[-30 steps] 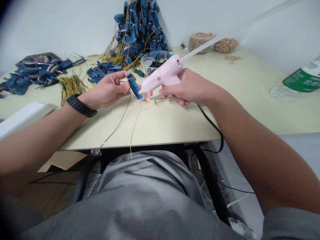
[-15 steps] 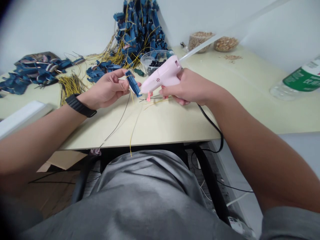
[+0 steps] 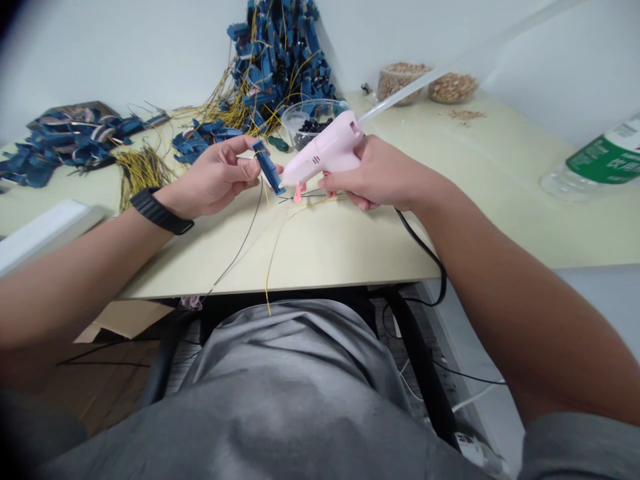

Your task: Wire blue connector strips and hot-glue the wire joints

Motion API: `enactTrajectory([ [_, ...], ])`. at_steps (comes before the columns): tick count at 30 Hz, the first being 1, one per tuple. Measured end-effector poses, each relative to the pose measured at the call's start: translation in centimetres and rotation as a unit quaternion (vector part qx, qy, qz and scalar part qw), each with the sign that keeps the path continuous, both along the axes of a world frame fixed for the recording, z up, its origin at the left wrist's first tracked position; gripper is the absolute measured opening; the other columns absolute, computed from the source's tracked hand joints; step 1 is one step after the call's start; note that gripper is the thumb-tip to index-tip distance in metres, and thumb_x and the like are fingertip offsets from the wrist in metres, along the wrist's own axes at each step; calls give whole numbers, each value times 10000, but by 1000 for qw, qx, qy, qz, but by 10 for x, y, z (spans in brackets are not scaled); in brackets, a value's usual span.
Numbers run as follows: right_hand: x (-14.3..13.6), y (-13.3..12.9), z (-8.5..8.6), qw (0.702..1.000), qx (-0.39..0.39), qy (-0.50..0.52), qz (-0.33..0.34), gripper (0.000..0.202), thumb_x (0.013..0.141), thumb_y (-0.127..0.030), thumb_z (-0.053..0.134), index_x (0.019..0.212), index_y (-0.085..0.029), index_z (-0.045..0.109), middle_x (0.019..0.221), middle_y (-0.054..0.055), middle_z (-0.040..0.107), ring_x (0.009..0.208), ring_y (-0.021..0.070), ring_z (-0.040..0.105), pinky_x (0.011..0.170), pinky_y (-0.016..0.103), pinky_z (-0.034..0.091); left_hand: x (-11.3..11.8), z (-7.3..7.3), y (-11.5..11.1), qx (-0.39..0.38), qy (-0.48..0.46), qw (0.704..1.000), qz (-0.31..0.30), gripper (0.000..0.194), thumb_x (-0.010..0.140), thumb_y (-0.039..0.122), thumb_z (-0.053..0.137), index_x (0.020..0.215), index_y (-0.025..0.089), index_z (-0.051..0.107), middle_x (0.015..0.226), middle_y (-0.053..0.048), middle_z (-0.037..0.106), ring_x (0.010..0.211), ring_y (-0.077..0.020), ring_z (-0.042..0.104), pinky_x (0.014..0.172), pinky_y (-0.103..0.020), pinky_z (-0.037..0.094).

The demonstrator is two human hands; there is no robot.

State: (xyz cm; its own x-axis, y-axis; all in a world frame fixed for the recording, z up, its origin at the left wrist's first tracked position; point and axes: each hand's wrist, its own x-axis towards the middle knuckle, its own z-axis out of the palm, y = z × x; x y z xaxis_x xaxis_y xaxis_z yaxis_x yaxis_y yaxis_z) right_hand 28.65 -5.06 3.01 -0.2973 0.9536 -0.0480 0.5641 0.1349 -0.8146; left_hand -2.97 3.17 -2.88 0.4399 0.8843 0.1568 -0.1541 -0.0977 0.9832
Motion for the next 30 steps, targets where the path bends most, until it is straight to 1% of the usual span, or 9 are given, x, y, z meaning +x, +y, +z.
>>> enactTrajectory([
  [4, -2, -6, 3, 1000, -6, 15, 1, 271, 1003, -314, 1018, 875, -248, 789, 549, -26, 568, 501, 139, 461, 496, 303, 345, 1, 0, 0, 8, -2, 1000, 3, 207, 1034, 82, 948, 1075, 215, 795, 832, 25, 765, 888, -137, 867, 673, -228, 464],
  [6, -2, -8, 5, 999, -2, 33, 3, 199, 1030, -242, 956, 912, -239, 795, 553, -33, 568, 498, 131, 440, 491, 309, 309, 0, 0, 0, 8, -3, 1000, 2, 236, 1002, 72, 960, 1086, 216, 793, 840, 21, 769, 945, -154, 894, 659, -226, 448],
  [9, -1, -9, 6, 998, 1, 61, -2, 153, 1037, -185, 922, 977, -235, 791, 584, -44, 590, 509, 123, 433, 504, 314, 298, -2, -1, 1, 1, 1, 1000, 1, 272, 960, 70, 974, 1099, 227, 800, 799, 33, 726, 1105, -209, 945, 716, -226, 496],
  [11, 0, -6, 6, 998, -2, 64, -4, 173, 1014, -210, 962, 983, -236, 794, 591, -45, 588, 503, 127, 451, 502, 316, 309, -3, -1, 1, -3, 10, 1000, 5, 282, 950, 76, 981, 1106, 234, 808, 765, 47, 682, 1118, -223, 951, 764, -237, 540],
  [13, 1, -3, 4, 998, -1, 60, -5, 208, 985, -263, 1012, 972, -238, 805, 592, -41, 581, 487, 135, 461, 483, 322, 300, -2, -1, 0, -5, 15, 1000, 10, 286, 948, 74, 985, 1108, 237, 811, 778, 49, 696, 1013, -196, 927, 761, -237, 556],
  [16, 0, 1, 1, 998, -2, 57, -3, 247, 965, -317, 1043, 959, -245, 807, 613, -28, 600, 486, 142, 472, 476, 330, 314, 0, -1, -2, -9, 14, 1000, 9, 291, 948, 56, 976, 1105, 238, 812, 802, 62, 734, 720, -100, 743, 671, -213, 508],
  [19, -3, -1, 0, 998, 0, 55, -5, 298, 954, -344, 1058, 903, -257, 777, 614, -22, 602, 493, 143, 469, 484, 335, 336, 2, -2, -3, -17, 6, 1000, -3, 329, 916, 28, 981, 1118, 229, 816, 792, 72, 740, 644, -71, 626, 640, -197, 476],
  [24, -5, -8, 2, 999, 9, 30, -13, 285, 1020, -337, 1001, 883, -264, 762, 576, -28, 572, 524, 146, 455, 512, 334, 361, 4, -2, -6, -21, 11, 1000, -5, 371, 915, 8, 990, 1158, 226, 815, 825, 58, 778, 664, -92, 667, 653, -221, 484],
  [30, -7, -14, 8, 1000, -2, 31, -4, 180, 1068, -240, 877, 923, -226, 770, 566, -48, 569, 530, 126, 456, 538, 316, 367, 7, -2, -8, -12, -15, 1000, -20, 306, 922, 5, 981, 1080, 210, 816, 796, 54, 771, 750, -104, 763, 754, -201, 585],
])
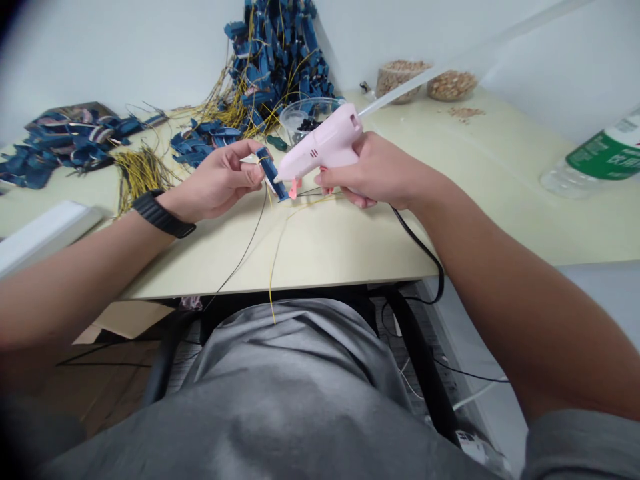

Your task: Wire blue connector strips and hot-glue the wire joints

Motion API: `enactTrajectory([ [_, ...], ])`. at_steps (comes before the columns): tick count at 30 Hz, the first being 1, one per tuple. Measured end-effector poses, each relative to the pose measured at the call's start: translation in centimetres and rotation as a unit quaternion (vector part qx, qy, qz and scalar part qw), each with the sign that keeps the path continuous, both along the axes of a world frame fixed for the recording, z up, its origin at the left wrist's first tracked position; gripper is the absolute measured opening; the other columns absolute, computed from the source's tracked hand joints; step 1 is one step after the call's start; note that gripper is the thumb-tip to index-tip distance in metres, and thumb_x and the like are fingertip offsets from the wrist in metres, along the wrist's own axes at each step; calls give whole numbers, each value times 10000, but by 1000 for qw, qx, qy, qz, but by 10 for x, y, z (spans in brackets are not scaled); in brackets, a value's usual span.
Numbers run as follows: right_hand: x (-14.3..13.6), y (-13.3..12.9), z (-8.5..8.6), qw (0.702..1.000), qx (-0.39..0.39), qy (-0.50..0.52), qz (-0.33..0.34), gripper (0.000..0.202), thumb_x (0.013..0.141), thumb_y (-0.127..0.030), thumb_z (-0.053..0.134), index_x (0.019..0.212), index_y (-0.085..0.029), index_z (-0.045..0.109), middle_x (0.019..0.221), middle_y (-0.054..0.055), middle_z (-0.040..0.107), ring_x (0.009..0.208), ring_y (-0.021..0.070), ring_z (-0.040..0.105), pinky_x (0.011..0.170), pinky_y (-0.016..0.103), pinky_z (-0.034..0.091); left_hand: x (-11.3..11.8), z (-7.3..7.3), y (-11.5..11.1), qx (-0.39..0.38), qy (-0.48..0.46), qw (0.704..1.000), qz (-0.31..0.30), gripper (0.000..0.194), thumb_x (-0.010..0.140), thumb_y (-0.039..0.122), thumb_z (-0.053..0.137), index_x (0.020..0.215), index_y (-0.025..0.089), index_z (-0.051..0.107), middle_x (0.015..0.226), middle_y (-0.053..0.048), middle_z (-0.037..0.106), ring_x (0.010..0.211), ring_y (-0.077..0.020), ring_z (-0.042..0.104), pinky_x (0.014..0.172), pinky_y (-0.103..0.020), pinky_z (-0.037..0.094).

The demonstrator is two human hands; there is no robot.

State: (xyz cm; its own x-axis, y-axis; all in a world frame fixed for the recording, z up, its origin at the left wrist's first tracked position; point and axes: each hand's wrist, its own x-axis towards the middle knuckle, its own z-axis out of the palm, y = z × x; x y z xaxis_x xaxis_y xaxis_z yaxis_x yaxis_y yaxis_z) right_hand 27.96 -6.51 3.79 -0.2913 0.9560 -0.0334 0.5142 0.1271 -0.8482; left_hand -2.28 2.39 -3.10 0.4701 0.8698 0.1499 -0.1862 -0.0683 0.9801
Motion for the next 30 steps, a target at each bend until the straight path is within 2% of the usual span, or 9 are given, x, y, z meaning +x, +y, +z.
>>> enactTrajectory([
  [6, 3, 2, 1, 998, -13, 57, 4, 130, 1045, -197, 898, 1000, -235, 782, 610, -66, 590, 520, 118, 427, 531, 346, 264, -7, -3, 7, 13, 24, 1000, 7, 388, 905, 53, 1040, 1134, 228, 781, 764, 67, 752, 708, -105, 755, 726, -212, 574],
  [11, 4, 2, 1, 996, -15, 84, -29, 172, 1064, -176, 892, 982, -237, 753, 690, -45, 673, 527, 118, 429, 556, 370, 260, -11, -6, 11, 5, 27, 1000, -6, 411, 931, 118, 1084, 1168, 248, 773, 782, 55, 782, 940, -204, 916, 972, -312, 693],
  [15, 12, 2, 8, 989, 25, 133, -61, 152, 1115, -159, 844, 982, -211, 792, 947, 1, 785, 534, 98, 464, 541, 395, 238, -14, -10, 14, 10, 17, 1000, -9, 489, 869, 129, 1141, 1166, 256, 775, 785, 56, 786, 1074, -277, 967, 1071, -388, 721],
  [17, 23, 4, 12, 982, 50, 153, -99, 229, 1160, -160, 798, 935, -206, 803, 1006, 36, 786, 559, 116, 502, 535, 406, 265, -16, -12, 16, 14, 13, 1000, -11, 476, 863, 164, 1153, 1165, 248, 795, 833, 28, 836, 1080, -283, 974, 1071, -393, 733],
  [19, 40, 6, 15, 968, 86, 150, -183, 284, 1173, -132, 777, 900, -203, 802, 1049, 86, 817, 642, 144, 576, 575, 393, 378, -17, -14, 17, 16, 11, 1000, -20, 461, 860, 214, 1167, 1159, 244, 817, 881, -6, 883, 1078, -292, 979, 1069, -404, 749],
  [21, 61, 8, 15, 943, 141, 102, -284, 246, 1122, -65, 806, 907, -185, 819, 1168, 160, 874, 805, 166, 690, 694, 362, 507, -18, -16, 19, 17, 6, 999, -27, 458, 854, 249, 1179, 1154, 242, 832, 916, -33, 911, 1074, -305, 984, 1051, -416, 764],
  [23, 82, 7, 11, 923, 174, 17, -344, 141, 1056, -46, 854, 962, -152, 856, 1261, 210, 890, 981, 189, 760, 833, 338, 559, -18, -17, 20, 18, 2, 999, -31, 450, 858, 250, 1179, 1152, 242, 839, 955, -52, 932, 1086, -315, 989, 1032, -415, 773],
  [27, 118, 3, -4, 907, 70, -69, -408, 68, 997, -131, 900, 982, -170, 848, 1198, 170, 843, 993, 198, 701, 861, 360, 508, -17, -12, 16, 14, -6, 999, -49, 429, 882, 220, 1169, 1159, 249, 842, 862, -21, 888, 1173, -319, 993, 1026, -360, 763],
  [30, 135, 6, -23, 899, 44, -103, -424, 175, 1071, -220, 899, 919, -181, 821, 1031, 94, 786, 967, 206, 701, 866, 372, 486, -15, -5, 8, -4, -3, 999, -49, 434, 875, 202, 1170, 1162, 226, 846, 803, 4, 835, 1181, -315, 993, 1050, -333, 748],
])
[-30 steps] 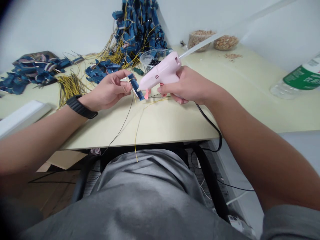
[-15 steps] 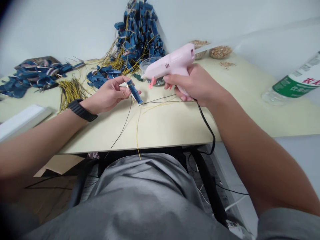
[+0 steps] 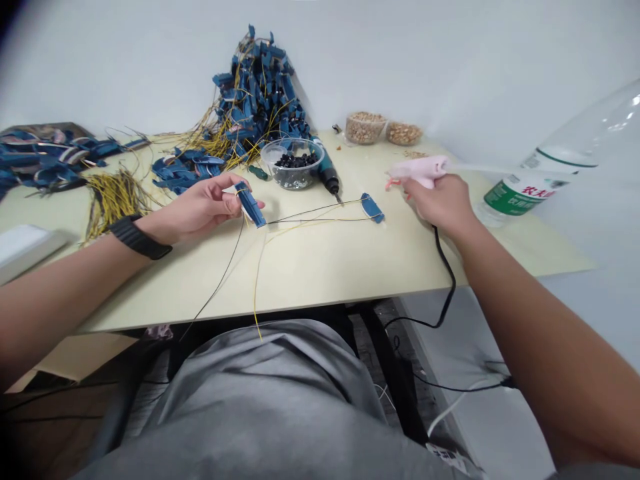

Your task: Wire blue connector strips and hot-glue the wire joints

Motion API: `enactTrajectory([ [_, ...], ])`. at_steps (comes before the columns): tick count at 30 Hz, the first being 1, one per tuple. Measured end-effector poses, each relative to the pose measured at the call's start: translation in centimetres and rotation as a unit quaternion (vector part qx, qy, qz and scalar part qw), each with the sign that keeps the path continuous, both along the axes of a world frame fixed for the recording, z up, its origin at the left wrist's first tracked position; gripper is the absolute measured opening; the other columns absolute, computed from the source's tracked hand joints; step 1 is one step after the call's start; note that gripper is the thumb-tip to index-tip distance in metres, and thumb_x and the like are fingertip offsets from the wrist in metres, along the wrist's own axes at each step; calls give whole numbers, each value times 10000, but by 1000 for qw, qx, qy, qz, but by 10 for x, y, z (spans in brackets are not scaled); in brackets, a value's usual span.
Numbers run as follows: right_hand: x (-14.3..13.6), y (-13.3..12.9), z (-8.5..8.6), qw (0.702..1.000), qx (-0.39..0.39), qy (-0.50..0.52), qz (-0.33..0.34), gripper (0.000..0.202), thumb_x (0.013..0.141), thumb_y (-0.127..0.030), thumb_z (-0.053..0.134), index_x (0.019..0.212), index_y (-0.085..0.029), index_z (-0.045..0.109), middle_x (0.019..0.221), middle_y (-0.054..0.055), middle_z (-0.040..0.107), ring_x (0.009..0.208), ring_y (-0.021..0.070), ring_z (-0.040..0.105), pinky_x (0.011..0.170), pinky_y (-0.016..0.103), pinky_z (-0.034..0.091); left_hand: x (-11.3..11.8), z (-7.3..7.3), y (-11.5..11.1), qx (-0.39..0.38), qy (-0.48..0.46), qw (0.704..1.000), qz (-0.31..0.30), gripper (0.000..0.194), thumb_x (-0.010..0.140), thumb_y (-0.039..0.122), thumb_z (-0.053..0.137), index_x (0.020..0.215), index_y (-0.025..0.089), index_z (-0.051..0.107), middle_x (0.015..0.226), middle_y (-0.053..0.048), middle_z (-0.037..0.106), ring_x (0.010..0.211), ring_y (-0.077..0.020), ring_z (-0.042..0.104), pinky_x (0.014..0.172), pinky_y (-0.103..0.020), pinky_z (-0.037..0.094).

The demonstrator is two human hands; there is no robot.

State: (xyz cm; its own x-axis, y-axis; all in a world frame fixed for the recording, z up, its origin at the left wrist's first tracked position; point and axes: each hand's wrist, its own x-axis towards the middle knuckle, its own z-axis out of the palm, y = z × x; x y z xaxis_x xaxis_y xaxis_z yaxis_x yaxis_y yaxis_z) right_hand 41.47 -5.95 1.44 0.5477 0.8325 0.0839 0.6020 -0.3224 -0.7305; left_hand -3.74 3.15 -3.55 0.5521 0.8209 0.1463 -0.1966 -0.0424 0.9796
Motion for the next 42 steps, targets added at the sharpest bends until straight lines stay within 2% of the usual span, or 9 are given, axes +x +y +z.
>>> enactTrajectory([
  [7, 8, 4, -15, 999, -16, -29, -24, 247, 1195, -311, 831, 985, -185, 864, 838, 24, 695, 776, 210, 571, 779, 429, 404, 2, 6, -7, -36, 2, 999, 5, 392, 871, 99, 1111, 1142, 192, 843, 873, -18, 860, 1139, -312, 985, 1111, -376, 737],
  [12, 10, -7, -4, 990, -74, -119, 18, 146, 1210, -321, 829, 1132, -202, 860, 1082, 127, 813, 862, 251, 618, 898, 458, 450, -4, 5, -2, -46, 0, 999, -20, 389, 905, 122, 1114, 1177, 198, 847, 963, -28, 896, 1160, -294, 986, 1016, -325, 734],
  [15, 23, -20, -10, 976, -31, -210, 41, 156, 1144, -295, 906, 1251, -204, 839, 1249, 207, 847, 918, 273, 642, 913, 478, 475, -7, 4, 1, -52, -11, 997, -57, 450, 856, 195, 1186, 1174, 205, 867, 827, 9, 844, 1108, -297, 987, 1024, -348, 752],
  [21, 11, -63, -19, 940, 143, -304, -59, 551, 780, -74, 983, 759, -336, 499, 820, 57, 676, 822, 275, 618, 843, 528, 459, -8, 7, 2, -53, 0, 988, -142, 573, 770, 399, 1279, 1171, 230, 905, 940, -34, 929, 1136, -309, 985, 1019, -378, 771],
  [28, -106, -64, 22, 881, 255, -260, 303, 257, 979, -363, 744, 782, -295, 595, 727, 39, 656, 705, 259, 639, 716, 473, 432, -23, 14, 11, -59, 40, 986, -148, 535, 809, 340, 1225, 1175, 241, 849, 803, -31, 869, 1110, -336, 972, 897, -359, 753],
  [30, -139, -43, 31, 864, 214, -230, 393, 76, 1007, -345, 768, 994, -279, 731, 968, 70, 813, 865, 294, 737, 841, 490, 545, -30, 15, 15, -54, 58, 988, -133, 529, 809, 329, 1201, 1153, 244, 808, 908, -63, 918, 1098, -348, 973, 922, -397, 766],
  [33, -178, -4, 32, 810, 189, -202, 517, 516, 1005, -492, 956, 1460, -305, 801, 1528, 149, 817, 1356, 430, 754, 1219, 615, 619, -37, 16, 19, -46, 72, 990, -111, 536, 807, 344, 1184, 1114, 256, 753, 936, -46, 924, 1002, -325, 972, 946, -432, 784],
  [36, -201, 30, 18, 767, 201, -202, 575, 866, 917, -580, 1086, 1660, -333, 714, 1758, 163, 694, 1641, 516, 599, 1446, 745, 450, -42, 16, 23, -46, 67, 991, -109, 550, 767, 303, 1198, 1091, 264, 756, 918, -11, 916, 996, -296, 969, 928, -389, 783],
  [42, -216, 53, -16, 771, 222, -163, 574, 897, 904, -561, 1123, 1655, -346, 682, 1692, 155, 708, 1621, 493, 597, 1432, 756, 446, -42, 17, 28, -71, 60, 989, -111, 397, 871, 148, 1086, 1124, 232, 791, 906, -11, 912, 961, -259, 965, 926, -348, 785],
])
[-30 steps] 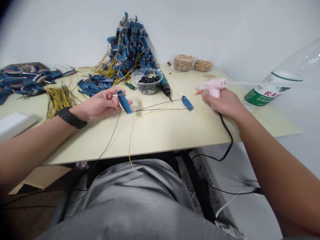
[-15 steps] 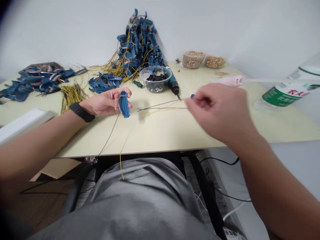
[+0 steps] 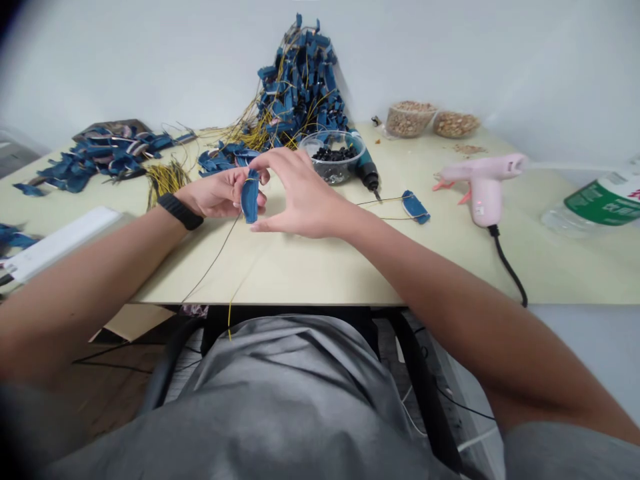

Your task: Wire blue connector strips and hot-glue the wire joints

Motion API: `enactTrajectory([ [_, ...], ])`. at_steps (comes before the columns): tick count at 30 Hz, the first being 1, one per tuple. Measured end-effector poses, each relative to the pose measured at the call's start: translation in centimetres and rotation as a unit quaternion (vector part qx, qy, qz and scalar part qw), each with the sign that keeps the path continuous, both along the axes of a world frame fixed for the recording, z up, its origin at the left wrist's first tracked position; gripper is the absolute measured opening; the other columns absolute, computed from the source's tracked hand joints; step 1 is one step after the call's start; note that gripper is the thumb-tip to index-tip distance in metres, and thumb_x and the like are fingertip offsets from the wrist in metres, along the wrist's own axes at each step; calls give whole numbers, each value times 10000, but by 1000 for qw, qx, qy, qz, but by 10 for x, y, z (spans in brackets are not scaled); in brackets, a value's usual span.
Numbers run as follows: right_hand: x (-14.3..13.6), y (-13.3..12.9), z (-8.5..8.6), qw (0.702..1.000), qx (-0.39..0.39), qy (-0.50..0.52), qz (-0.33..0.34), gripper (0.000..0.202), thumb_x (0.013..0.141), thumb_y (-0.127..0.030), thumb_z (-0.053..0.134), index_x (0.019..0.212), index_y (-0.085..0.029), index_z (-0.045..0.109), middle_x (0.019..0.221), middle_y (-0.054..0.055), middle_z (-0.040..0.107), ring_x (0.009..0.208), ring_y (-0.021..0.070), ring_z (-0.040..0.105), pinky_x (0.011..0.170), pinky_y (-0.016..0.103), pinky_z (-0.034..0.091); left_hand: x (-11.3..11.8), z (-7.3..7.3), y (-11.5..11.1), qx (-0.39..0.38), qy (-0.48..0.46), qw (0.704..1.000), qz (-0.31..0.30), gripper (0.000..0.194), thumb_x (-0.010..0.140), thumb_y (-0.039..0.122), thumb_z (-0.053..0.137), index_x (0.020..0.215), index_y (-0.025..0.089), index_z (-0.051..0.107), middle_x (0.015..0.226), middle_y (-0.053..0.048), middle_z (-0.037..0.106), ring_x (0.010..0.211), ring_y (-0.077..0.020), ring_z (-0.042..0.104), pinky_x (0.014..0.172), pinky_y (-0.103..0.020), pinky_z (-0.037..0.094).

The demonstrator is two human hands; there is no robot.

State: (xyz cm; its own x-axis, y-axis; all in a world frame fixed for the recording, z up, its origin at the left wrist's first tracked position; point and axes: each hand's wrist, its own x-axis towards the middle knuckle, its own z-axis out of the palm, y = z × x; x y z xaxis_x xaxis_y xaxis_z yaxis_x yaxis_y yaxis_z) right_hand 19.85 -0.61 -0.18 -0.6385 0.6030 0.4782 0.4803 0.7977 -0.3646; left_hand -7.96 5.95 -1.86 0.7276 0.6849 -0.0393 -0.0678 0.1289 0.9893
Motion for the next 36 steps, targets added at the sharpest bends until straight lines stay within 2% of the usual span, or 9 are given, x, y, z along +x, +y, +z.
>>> enactTrajectory([
  [3, -2, -5, -2, 1000, -16, 21, -11, 869, 900, -553, 1117, 1636, -350, 703, 1692, 158, 709, 1602, 493, 598, 1375, 749, 506, 3, 0, -1, -13, 4, 1000, 19, 305, 957, 105, 1017, 1126, 216, 789, 877, -6, 904, 906, -237, 961, 892, -315, 789],
  [8, -8, -20, 11, 996, -65, 27, -53, 784, 918, -548, 1079, 1607, -353, 758, 1735, 155, 714, 1628, 490, 584, 1303, 704, 589, 3, -4, -2, -15, -21, 999, 45, 275, 927, 125, 1033, 1132, 226, 880, 829, -22, 900, 884, -273, 953, 792, -325, 773],
  [13, -11, -18, 15, 994, -74, 37, -72, 792, 917, -553, 1052, 1625, -326, 779, 1733, 161, 733, 1617, 487, 628, 1286, 678, 610, 1, -9, 2, -6, -42, 998, 36, 333, 846, 199, 1120, 1099, 225, 906, 902, -25, 912, 643, -154, 766, 653, -251, 645],
  [19, -1, -1, 12, 988, -78, 21, -132, 776, 897, -571, 1047, 1579, -287, 812, 1672, 185, 763, 1528, 492, 685, 1304, 693, 591, 12, -12, 2, 32, -8, 992, 122, 163, 1029, 271, 1029, 1013, 187, 890, 955, -60, 859, 825, -192, 823, 792, -309, 642],
  [21, 5, 4, 11, 986, -79, 10, -146, 778, 890, -587, 1054, 1569, -292, 818, 1644, 180, 779, 1498, 488, 700, 1338, 703, 566, 14, -8, 0, 64, 17, 988, 140, 197, 1052, 315, 1031, 990, 189, 894, 1001, -71, 864, 785, -162, 763, 743, -296, 596],
  [24, 13, 12, 8, 985, -77, -6, -156, 811, 875, -594, 1057, 1570, -248, 820, 1583, 198, 802, 1470, 490, 719, 1353, 702, 554, 15, 2, -3, 188, 85, 966, 159, 354, 1161, 523, 953, 1062, 184, 941, 1064, -104, 899, 713, -123, 617, 689, -292, 508],
  [27, 19, 18, 7, 984, -82, -37, -156, 814, 872, -614, 1047, 1551, -213, 845, 1504, 212, 823, 1468, 509, 735, 1327, 700, 575, 14, 8, -4, 317, 138, 917, 202, 466, 1193, 626, 882, 1085, 175, 931, 1123, -119, 935, 868, -163, 680, 827, -301, 530],
  [30, 22, 21, 9, 980, -93, -66, -160, 799, 855, -644, 1046, 1520, -231, 884, 1416, 196, 853, 1457, 520, 752, 1307, 706, 601, 14, 8, -5, 366, 178, 878, 254, 398, 1135, 585, 903, 1056, 195, 901, 1102, -85, 926, 996, -203, 693, 922, -321, 505],
  [36, 25, 22, 13, 975, -119, -85, -168, 795, 817, -638, 1030, 1493, -238, 911, 1384, 194, 883, 1354, 510, 815, 1226, 688, 670, 12, 11, -5, 335, 156, 891, 265, 348, 1109, 557, 899, 893, 292, 834, 772, -62, 681, 1333, -319, 617, 1137, -371, 446],
])
